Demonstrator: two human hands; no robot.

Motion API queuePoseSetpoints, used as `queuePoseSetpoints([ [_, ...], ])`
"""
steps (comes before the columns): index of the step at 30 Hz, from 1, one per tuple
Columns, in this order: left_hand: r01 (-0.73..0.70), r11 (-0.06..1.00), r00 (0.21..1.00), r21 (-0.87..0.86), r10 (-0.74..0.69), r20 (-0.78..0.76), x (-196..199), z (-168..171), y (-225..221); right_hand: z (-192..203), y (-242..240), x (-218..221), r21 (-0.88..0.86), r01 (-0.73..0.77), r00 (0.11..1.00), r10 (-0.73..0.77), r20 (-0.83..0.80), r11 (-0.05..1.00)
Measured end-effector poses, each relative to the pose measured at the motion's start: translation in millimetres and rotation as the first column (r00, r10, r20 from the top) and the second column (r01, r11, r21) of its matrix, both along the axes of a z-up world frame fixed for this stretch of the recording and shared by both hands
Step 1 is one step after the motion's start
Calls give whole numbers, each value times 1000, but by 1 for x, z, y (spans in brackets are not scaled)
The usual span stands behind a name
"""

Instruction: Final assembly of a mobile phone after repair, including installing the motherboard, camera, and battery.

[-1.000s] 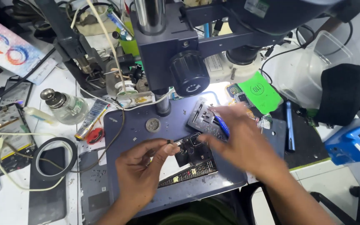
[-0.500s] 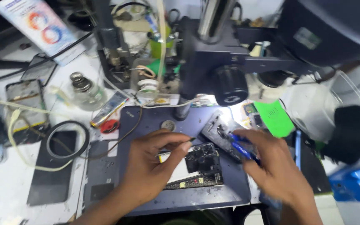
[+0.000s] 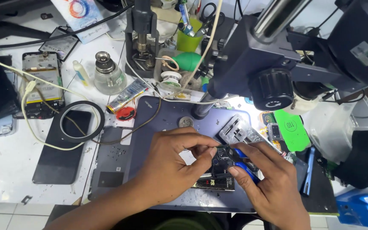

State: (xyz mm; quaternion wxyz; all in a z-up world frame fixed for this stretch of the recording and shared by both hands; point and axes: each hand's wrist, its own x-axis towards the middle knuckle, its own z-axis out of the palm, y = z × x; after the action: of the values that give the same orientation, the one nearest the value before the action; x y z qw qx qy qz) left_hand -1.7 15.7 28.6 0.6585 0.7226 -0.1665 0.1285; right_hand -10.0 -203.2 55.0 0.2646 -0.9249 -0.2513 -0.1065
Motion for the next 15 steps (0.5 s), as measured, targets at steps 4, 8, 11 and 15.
queuePoseSetpoints([
  [4,7,1000,1000,14,-7,21,0,-1,-2,-5,-3,1,-1,12,1000,-12,2,1000],
  [8,-5,1000,999,9,4,43,0,-2,-3,-8,-5,2,7,-10,999,10,49,1000],
  [11,-5,1000,999,5,5,32,0,-2,-4,-13,-7,3,4,-14,993,14,119,1000],
  [15,3,1000,1000,17,-3,-10,0,-2,-4,-17,-9,4,-63,-38,959,54,280,997],
])
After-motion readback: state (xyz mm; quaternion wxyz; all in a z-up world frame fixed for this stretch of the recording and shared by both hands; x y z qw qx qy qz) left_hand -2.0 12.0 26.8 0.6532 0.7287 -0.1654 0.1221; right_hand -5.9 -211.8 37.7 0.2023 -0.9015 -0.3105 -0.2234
